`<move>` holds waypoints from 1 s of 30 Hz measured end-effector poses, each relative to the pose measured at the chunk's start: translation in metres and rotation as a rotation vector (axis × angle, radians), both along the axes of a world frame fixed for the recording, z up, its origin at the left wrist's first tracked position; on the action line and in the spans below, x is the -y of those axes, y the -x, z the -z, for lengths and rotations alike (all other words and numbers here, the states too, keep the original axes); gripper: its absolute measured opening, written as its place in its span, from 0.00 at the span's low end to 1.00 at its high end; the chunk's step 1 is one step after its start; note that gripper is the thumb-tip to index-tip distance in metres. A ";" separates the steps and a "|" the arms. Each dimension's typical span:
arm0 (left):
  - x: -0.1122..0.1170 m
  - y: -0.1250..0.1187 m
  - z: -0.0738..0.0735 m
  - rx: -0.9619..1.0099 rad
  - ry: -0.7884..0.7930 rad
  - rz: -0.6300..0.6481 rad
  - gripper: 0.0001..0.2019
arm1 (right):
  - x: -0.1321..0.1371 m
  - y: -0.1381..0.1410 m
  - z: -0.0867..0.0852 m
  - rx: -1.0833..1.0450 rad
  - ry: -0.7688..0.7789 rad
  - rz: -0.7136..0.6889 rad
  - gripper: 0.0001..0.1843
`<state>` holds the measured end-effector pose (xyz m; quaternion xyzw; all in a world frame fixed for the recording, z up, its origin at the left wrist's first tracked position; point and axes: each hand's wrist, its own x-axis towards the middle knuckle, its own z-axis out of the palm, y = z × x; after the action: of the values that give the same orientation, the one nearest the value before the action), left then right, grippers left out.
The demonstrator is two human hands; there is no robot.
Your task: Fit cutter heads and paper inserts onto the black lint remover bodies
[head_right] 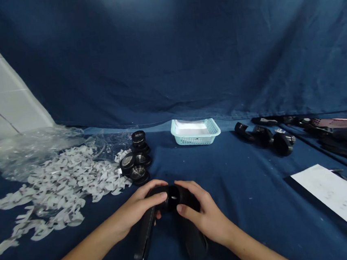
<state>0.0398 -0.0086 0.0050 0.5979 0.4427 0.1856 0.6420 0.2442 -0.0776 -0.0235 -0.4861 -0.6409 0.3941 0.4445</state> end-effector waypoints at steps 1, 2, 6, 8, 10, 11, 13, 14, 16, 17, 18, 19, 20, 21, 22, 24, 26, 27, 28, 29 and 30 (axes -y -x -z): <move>-0.001 0.000 0.001 0.004 -0.002 0.006 0.21 | 0.000 0.000 -0.001 -0.016 0.005 -0.006 0.23; -0.001 0.000 0.001 0.009 -0.006 0.010 0.21 | 0.000 0.001 -0.001 -0.029 0.006 -0.005 0.24; 0.000 0.000 0.000 0.023 -0.020 0.003 0.21 | 0.000 0.005 -0.002 -0.136 0.072 0.032 0.24; 0.000 -0.001 -0.001 0.030 -0.008 0.004 0.21 | 0.000 0.009 -0.002 -0.237 0.154 0.062 0.23; 0.001 -0.002 -0.001 0.033 -0.001 -0.008 0.21 | 0.000 0.013 -0.002 -0.293 0.182 0.103 0.24; 0.001 -0.003 -0.001 0.033 -0.005 -0.014 0.21 | 0.000 0.014 -0.002 -0.294 0.168 0.130 0.26; 0.002 -0.004 0.000 0.036 -0.025 -0.022 0.21 | 0.001 0.016 -0.002 -0.265 0.123 0.178 0.29; 0.002 -0.004 0.001 0.038 -0.033 -0.021 0.21 | 0.001 0.017 -0.002 -0.248 0.109 0.189 0.29; 0.002 -0.005 0.003 0.039 -0.037 -0.018 0.20 | 0.002 0.016 -0.003 -0.259 0.122 0.193 0.25; 0.002 -0.005 0.003 0.039 -0.034 -0.018 0.20 | 0.003 0.016 -0.004 -0.290 0.146 0.187 0.22; 0.002 -0.005 0.004 0.038 -0.030 -0.018 0.20 | 0.005 0.015 -0.004 -0.329 0.169 0.182 0.20; 0.002 -0.004 0.004 0.037 -0.027 -0.017 0.20 | 0.006 0.014 -0.004 -0.365 0.185 0.179 0.19; 0.002 -0.004 0.005 0.038 -0.026 -0.017 0.20 | 0.007 0.014 -0.004 -0.388 0.190 0.181 0.19; 0.002 -0.004 0.005 0.040 -0.026 -0.017 0.20 | 0.007 0.014 -0.004 -0.392 0.182 0.184 0.19; 0.002 -0.004 0.005 0.041 -0.025 -0.018 0.20 | 0.008 0.014 -0.003 -0.377 0.164 0.188 0.20; 0.003 -0.004 0.004 0.046 -0.016 -0.028 0.19 | 0.008 0.015 0.000 -0.321 0.126 0.202 0.23; 0.003 -0.005 0.003 0.047 -0.003 -0.045 0.19 | 0.007 0.016 0.004 -0.261 0.100 0.221 0.24; 0.003 -0.005 0.002 0.045 0.003 -0.052 0.19 | 0.006 0.016 0.006 -0.238 0.091 0.228 0.23; 0.003 -0.005 0.002 0.044 0.007 -0.057 0.19 | 0.005 0.016 0.008 -0.222 0.085 0.236 0.22; 0.003 -0.005 0.001 0.043 0.012 -0.057 0.19 | 0.004 0.016 0.010 -0.214 0.080 0.244 0.21; 0.003 -0.005 0.001 0.042 0.015 -0.056 0.19 | 0.004 0.015 0.012 -0.211 0.074 0.253 0.20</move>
<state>0.0451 -0.0114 0.0038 0.5765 0.4469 0.2126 0.6502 0.2289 -0.0813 -0.0358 -0.5351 -0.5092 0.4073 0.5372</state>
